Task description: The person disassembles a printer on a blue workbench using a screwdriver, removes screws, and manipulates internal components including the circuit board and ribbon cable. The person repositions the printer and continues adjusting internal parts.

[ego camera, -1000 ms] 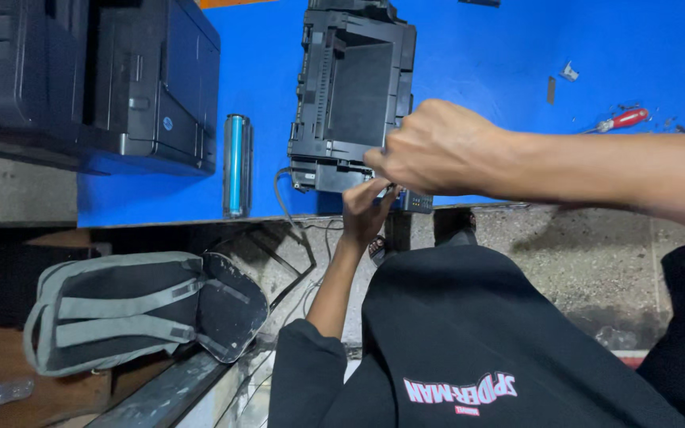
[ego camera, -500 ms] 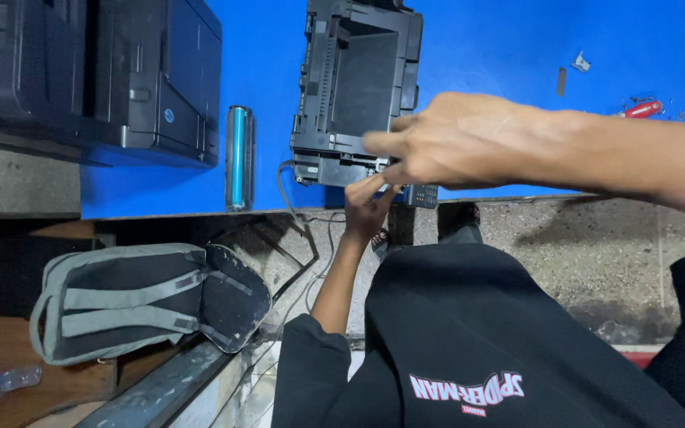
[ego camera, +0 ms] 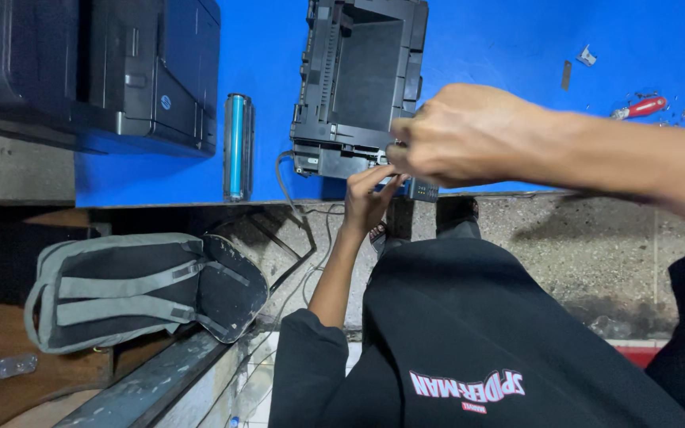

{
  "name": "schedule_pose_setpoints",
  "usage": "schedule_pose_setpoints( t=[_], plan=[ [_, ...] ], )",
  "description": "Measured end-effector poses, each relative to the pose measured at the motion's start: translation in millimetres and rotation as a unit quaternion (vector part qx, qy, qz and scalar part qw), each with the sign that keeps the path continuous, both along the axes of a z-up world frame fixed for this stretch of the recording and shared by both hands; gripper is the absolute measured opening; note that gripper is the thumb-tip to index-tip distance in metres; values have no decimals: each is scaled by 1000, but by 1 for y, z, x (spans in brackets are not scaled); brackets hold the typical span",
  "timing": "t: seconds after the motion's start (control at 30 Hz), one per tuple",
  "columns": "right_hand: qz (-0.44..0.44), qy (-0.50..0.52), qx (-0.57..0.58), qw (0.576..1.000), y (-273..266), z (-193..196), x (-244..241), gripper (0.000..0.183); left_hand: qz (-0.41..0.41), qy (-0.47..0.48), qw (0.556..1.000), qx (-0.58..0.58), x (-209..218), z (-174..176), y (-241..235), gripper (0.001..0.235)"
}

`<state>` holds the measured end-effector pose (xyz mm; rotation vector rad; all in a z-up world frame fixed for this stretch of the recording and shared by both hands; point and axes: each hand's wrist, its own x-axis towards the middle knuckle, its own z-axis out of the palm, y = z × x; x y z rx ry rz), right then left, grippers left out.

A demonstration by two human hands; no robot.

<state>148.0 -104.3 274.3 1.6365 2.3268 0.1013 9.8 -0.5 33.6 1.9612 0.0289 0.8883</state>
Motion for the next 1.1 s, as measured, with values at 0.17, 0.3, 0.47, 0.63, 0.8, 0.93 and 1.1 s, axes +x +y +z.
schedule_pose_setpoints(
  t=[0.17,0.3,0.47,0.63,0.8,0.93,1.1],
  plan=[
    [-189,-17,-148,971,-3,6,-15,31,-14,-17,1000,3,2,-3,2,23],
    [54,113,105,987,-6,20,-3,12,-22,33,999,-34,1,0,4,18],
    [-100,-62,-93,989,9,7,-14,17,-22,15,999,-24,1,3,3,19],
    [-101,-13,-49,994,9,7,-12,25,-19,22,999,-35,1,6,4,17],
    [34,7,-41,999,1,8,-4,29,-42,53,997,-40,-5,7,7,13],
    [-67,-38,-72,994,6,-5,-15,24,-25,41,999,-11,-5,7,5,14],
    [-1,120,106,987,2,-2,-11,30,-14,55,998,-20,-3,10,5,14]
  ],
)
